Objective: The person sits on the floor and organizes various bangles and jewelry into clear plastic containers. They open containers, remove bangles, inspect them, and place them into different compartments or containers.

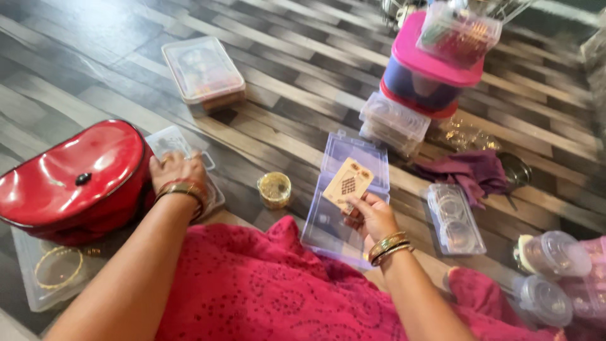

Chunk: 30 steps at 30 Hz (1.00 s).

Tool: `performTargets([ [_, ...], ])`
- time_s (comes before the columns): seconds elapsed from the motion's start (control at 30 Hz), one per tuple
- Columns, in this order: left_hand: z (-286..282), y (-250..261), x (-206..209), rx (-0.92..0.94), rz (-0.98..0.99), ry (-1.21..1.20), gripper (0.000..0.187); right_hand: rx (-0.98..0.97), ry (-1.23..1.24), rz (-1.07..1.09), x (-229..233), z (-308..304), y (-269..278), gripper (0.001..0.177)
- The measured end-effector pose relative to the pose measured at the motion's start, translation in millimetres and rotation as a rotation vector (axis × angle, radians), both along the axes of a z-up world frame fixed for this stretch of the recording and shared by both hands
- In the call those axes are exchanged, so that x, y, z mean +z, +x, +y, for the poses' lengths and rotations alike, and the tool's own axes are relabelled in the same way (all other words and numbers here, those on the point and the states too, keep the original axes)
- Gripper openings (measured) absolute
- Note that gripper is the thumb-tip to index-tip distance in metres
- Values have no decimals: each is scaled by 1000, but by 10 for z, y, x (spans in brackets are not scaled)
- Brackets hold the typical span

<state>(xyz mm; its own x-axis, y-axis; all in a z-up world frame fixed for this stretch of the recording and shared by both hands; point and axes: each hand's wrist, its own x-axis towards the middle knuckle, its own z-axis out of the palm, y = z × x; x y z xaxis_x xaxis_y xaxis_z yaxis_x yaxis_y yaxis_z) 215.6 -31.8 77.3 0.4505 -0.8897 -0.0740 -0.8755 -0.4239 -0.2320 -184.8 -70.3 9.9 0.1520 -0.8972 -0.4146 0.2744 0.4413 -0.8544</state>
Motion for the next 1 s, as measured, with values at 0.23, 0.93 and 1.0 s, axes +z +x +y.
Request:
performTargets([
  [0.23,-93,279,-384,107,25,-34,47,91,9,44,202,89,298,11],
  [0.93,186,-1487,405,-126,610,-108,95,-98,63,100,-66,340,-801,14],
  [1.0,214,-1720,395,-149,653,-99,94,-128,29,87,-79,319,-872,15],
])
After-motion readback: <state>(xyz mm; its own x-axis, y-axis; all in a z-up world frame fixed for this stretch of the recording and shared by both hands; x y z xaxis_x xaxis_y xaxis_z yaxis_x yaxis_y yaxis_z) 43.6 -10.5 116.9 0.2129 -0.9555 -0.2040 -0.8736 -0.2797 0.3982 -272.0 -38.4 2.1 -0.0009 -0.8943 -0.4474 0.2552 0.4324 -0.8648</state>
